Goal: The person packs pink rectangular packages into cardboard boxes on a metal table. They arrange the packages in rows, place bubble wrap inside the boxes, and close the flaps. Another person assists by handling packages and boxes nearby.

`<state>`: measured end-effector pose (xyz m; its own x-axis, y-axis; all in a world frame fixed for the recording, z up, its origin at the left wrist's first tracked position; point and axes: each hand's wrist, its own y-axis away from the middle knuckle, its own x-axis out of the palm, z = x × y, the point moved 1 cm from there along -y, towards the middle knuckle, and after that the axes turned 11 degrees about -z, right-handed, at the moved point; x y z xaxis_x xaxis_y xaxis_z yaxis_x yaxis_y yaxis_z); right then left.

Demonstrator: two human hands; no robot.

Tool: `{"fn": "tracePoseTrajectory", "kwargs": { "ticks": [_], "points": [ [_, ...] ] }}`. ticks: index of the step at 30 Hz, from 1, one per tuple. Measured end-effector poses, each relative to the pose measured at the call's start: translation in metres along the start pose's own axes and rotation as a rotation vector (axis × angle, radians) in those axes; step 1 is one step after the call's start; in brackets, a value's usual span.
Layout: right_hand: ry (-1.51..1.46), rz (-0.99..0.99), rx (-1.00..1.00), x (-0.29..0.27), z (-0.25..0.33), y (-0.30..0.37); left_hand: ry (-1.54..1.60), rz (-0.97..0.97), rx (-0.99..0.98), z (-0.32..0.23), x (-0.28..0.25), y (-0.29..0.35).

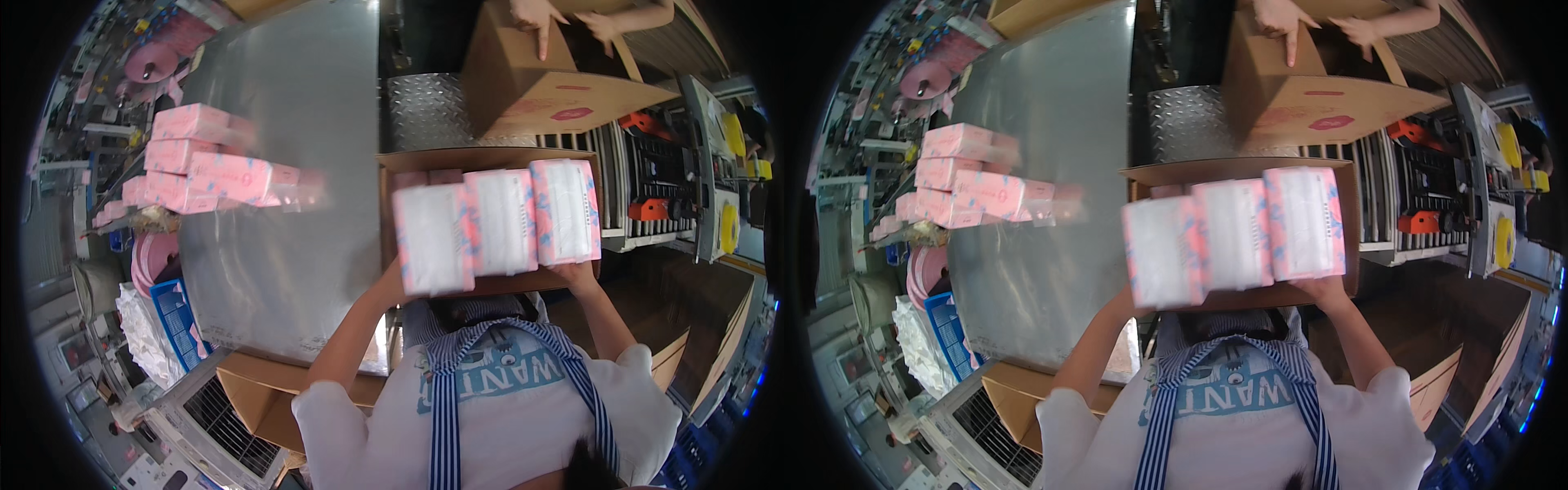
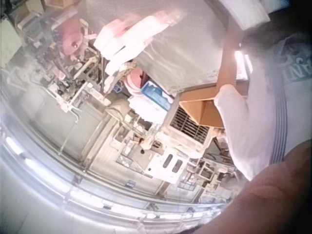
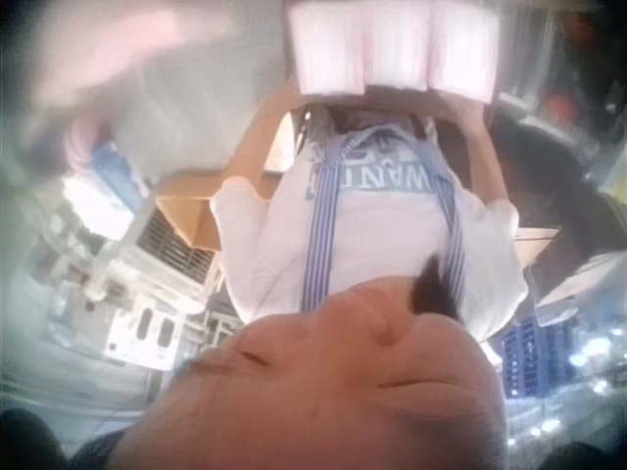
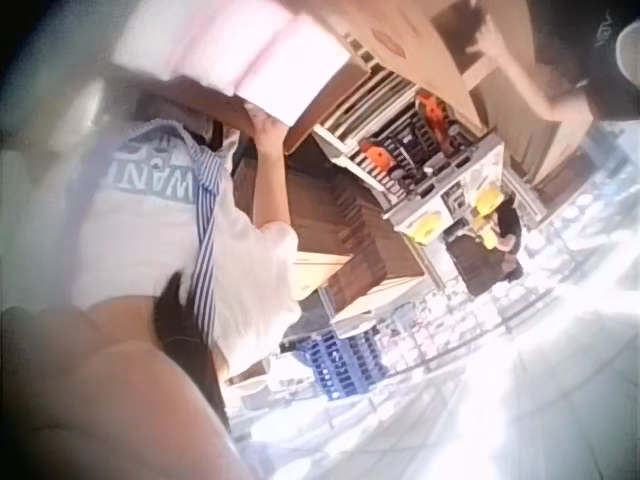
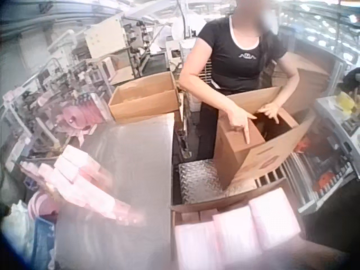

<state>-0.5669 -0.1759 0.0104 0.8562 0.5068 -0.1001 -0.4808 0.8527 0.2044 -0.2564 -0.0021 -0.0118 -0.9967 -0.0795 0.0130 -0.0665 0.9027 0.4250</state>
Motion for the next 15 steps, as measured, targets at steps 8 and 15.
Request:
{"fn": "tracePoseTrajectory", "kwargs": {
  "ticks": [8,15],
  "points": [
    [1.109,-0.292,0.001,-0.029,-0.037,-0.027,-0.404,-0.381,-0.118,0.071,0.095,-0.151],
    [1.162,-0.018,-0.014,-0.014,-0.181,-0.156,-0.753,-0.535,0.143,0.105,0.127,-0.221]
  ]
}}
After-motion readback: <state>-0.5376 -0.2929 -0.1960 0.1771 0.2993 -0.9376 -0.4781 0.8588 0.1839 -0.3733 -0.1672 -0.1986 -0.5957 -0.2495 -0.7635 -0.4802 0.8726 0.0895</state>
